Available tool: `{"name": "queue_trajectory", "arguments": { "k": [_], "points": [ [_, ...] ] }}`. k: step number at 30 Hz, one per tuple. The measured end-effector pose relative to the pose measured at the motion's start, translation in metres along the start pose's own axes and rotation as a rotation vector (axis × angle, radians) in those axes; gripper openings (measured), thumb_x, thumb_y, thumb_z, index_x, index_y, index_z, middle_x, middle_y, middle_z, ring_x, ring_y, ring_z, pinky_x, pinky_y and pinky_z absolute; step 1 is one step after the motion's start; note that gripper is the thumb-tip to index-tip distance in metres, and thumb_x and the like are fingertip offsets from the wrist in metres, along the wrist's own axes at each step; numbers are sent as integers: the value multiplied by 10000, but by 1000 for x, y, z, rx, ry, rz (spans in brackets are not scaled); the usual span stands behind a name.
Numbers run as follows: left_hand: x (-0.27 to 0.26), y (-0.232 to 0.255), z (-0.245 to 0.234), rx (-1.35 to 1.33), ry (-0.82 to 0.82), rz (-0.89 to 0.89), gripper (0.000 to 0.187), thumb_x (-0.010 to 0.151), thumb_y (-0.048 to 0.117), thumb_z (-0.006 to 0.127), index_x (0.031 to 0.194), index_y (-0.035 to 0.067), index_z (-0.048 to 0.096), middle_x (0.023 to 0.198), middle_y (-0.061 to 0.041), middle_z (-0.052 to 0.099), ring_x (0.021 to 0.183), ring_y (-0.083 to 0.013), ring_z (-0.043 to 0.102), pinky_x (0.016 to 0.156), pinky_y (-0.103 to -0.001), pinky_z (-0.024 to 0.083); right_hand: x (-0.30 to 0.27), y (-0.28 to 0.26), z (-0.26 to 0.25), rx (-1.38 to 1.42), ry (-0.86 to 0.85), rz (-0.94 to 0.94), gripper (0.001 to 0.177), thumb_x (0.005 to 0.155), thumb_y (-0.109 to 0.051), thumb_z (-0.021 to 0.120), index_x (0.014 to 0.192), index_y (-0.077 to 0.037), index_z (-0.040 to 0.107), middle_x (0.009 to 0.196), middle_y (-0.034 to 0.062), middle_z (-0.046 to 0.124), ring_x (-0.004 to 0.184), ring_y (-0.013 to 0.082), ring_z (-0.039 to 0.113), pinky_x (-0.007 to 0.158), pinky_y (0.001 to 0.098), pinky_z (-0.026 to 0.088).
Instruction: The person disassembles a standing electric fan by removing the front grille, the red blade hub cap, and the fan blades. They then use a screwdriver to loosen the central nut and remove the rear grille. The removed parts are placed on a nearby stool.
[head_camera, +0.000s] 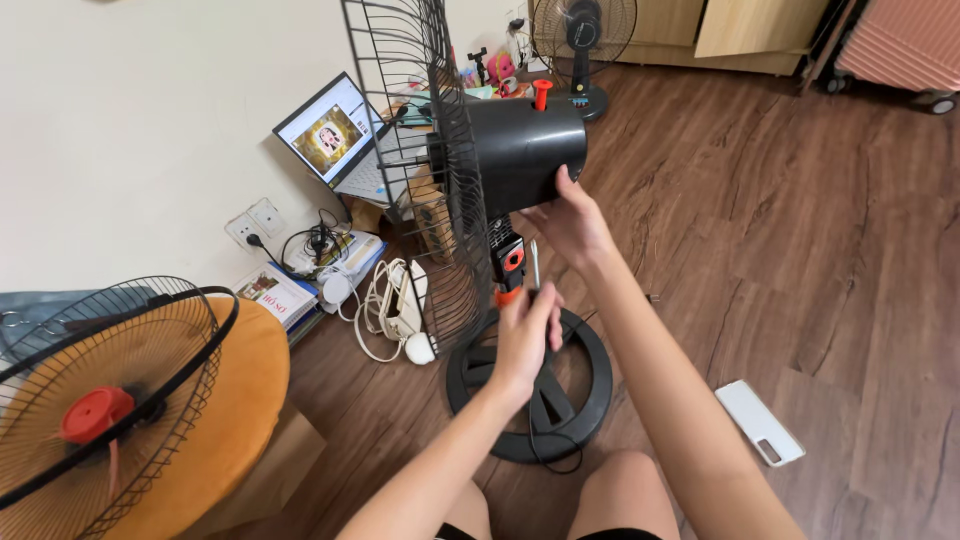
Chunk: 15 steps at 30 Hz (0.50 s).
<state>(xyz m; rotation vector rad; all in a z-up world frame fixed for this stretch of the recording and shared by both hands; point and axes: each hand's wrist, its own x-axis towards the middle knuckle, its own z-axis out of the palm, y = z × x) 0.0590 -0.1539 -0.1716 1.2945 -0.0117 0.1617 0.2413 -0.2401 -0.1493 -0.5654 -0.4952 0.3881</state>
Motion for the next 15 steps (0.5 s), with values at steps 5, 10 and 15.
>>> {"name": "queue_trajectory", "arguments": {
  "k": [5, 10, 15],
  "points": [
    [24, 39, 14, -13, 0, 132, 266, 1066, 305, 524, 968, 64, 577, 716, 21, 526, 566, -48, 476, 474, -225, 400, 21, 16, 3, 201, -62, -83, 681, 885, -455, 759, 1402, -67, 543, 1410, 60, 628, 1357, 272, 526, 1200, 473, 333],
    [23, 58, -2, -16, 71, 145, 246, 1058, 292, 535, 960, 69, 569, 710, 6, 527, 557, -61, 472, 477, -230, 393, 17, 19, 14, 55, 15, -257, 663, 892, -391, 769, 1442, -171, 472, 1439, 36, 567, 1353, 278, 526, 1108, 572, 416],
    [26, 64, -20, -49, 82, 129, 278, 1066, 300, 531, 931, 57, 555, 727, -10, 545, 578, -77, 503, 507, -251, 427, 6, 24, 26, 9, 99, -388, 616, 919, -289, 782, 1417, -154, 446, 1407, 57, 567, 1329, 295, 542, 1068, 558, 475]
  ]
}}
